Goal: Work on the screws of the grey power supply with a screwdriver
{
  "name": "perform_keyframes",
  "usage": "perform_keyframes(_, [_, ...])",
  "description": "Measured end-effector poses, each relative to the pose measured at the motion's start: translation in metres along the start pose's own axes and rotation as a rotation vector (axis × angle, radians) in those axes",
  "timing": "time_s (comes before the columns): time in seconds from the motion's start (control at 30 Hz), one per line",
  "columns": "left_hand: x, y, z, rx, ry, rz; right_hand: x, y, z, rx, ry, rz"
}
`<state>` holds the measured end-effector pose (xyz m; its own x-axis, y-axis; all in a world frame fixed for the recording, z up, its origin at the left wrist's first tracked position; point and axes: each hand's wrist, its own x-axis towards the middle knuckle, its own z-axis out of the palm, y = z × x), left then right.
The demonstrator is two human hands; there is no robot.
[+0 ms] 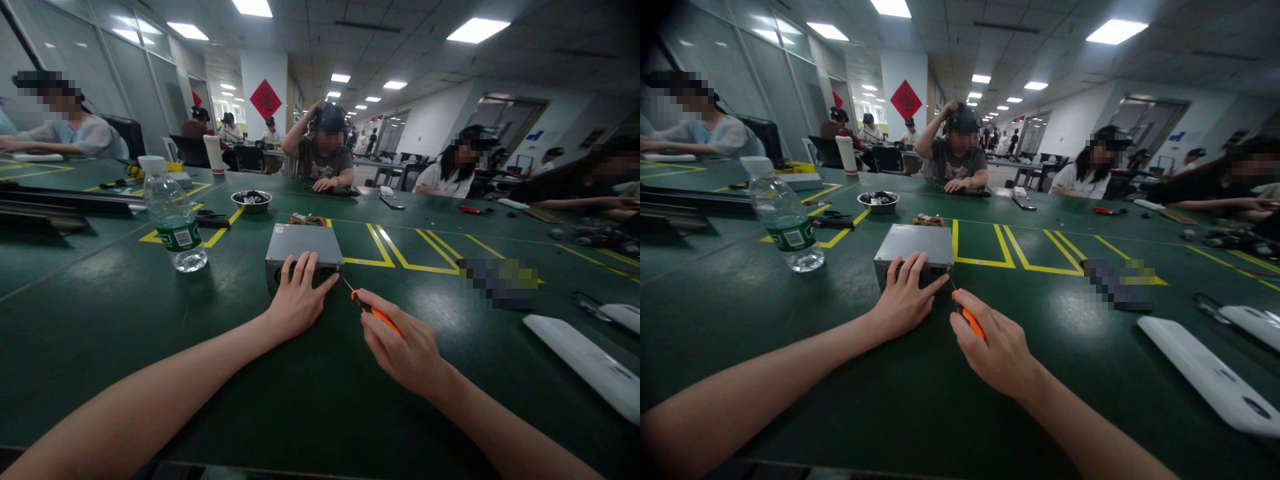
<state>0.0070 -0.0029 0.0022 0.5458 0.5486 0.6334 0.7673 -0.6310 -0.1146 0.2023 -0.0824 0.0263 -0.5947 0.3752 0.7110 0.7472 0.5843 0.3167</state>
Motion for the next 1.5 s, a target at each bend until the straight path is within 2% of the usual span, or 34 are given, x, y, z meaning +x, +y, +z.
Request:
perform_keyframes(0.5, [0.000,0.000,0.001,-0.014,0.008,0.000,0.006,-0.006,-0.006,0.063,0.029,-0.046])
perform_keyframes(0.97, [-0.001,-0.001,0.001,-0.057,0.023,0.008,0.004,-0.006,0.015,0.146,0.002,-0.112])
perform_keyframes(1.37, [-0.003,-0.003,-0.002,-0.036,0.002,0.036,0.002,-0.006,0.013,0.202,0.010,-0.130])
perform_keyframes(1.5, [-0.004,-0.003,-0.001,-0.027,-0.010,0.042,0.003,-0.006,0.012,0.209,0.047,-0.135])
